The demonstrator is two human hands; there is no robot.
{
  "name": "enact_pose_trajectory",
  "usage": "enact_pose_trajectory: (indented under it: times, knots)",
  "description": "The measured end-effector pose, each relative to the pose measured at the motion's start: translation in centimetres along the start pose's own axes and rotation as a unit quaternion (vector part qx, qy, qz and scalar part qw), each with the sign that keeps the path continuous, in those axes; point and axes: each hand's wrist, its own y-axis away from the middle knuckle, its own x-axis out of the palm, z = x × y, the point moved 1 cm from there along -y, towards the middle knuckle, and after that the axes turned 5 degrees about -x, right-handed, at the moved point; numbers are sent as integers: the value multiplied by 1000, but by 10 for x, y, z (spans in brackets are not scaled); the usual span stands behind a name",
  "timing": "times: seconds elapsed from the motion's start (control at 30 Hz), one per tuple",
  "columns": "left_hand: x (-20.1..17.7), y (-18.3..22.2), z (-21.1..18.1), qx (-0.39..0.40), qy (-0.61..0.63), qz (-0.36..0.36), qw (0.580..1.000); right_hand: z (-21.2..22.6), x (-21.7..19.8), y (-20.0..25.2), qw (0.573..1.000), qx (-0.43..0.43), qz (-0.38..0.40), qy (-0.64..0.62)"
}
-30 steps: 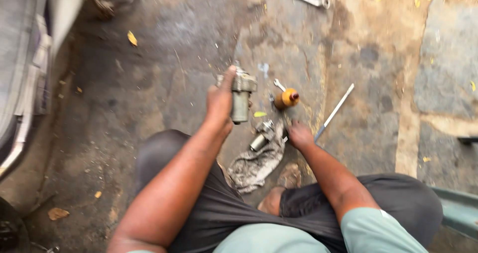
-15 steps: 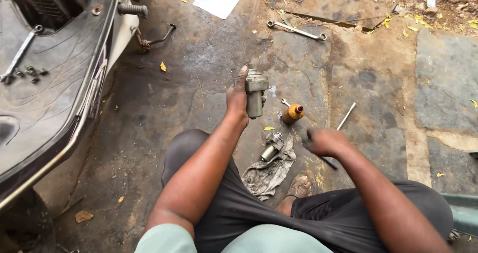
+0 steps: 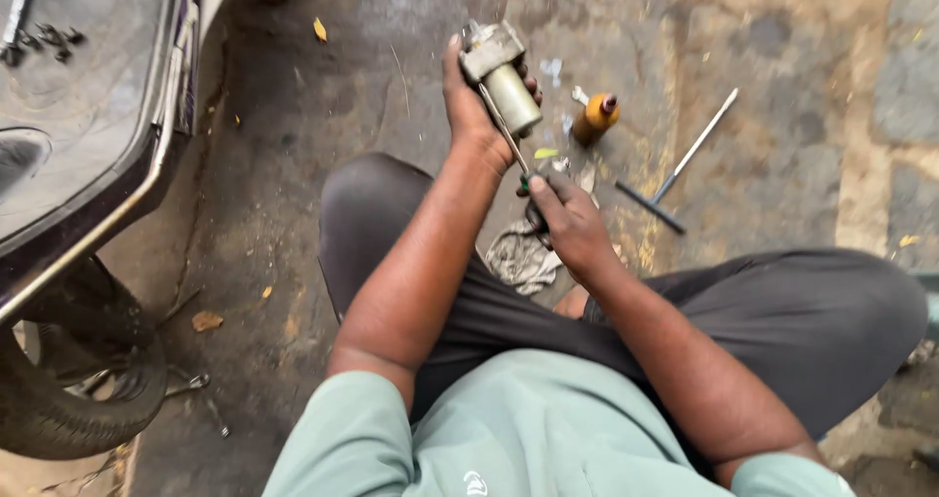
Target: Disassembling and inspecting a motorcycle starter motor components using a screwdriver.
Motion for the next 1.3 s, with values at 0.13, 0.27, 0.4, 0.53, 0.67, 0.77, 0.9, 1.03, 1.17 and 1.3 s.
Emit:
enact_pose_trajectory:
  times: [0.13, 0.27, 0.4, 0.53, 0.67, 0.77, 0.9, 1.03, 1.17, 1.3]
  knots:
    - [-4, 1, -1, 0, -55, -42, 998, -19, 3, -4, 999, -20, 10, 33]
    - [-10, -5, -2, 7, -65, -31, 997, -14, 4, -7, 999, -11, 13, 41]
    - [-5, 0, -2, 12, -65, -38, 997, -14, 5, -8, 999, 17, 25, 14]
    - [-6, 1, 0, 15, -63, -16, 998, -7, 5, -5, 988, 78, 51, -120]
    - [-5, 2, 2, -6, -69, -17, 997, 4, -4, -3, 954, 143, 91, -246]
    - [-4, 1, 2, -19, -64, 9, 998, 1, -7, -2, 918, 176, 133, -330]
    - [0, 5, 2, -47, -32, 19, 998, -8, -7, -3, 878, 170, 191, -404]
    - [-1, 6, 2, -54, -22, 34, 998, -8, -4, -2, 867, 170, 203, -422]
    - [-3, 3, 1, -46, -26, 36, 998, -10, 2, -3, 925, 137, 152, -321]
    - [-4, 3, 2, -38, -33, 30, 998, -13, 5, -2, 979, 66, 82, -176]
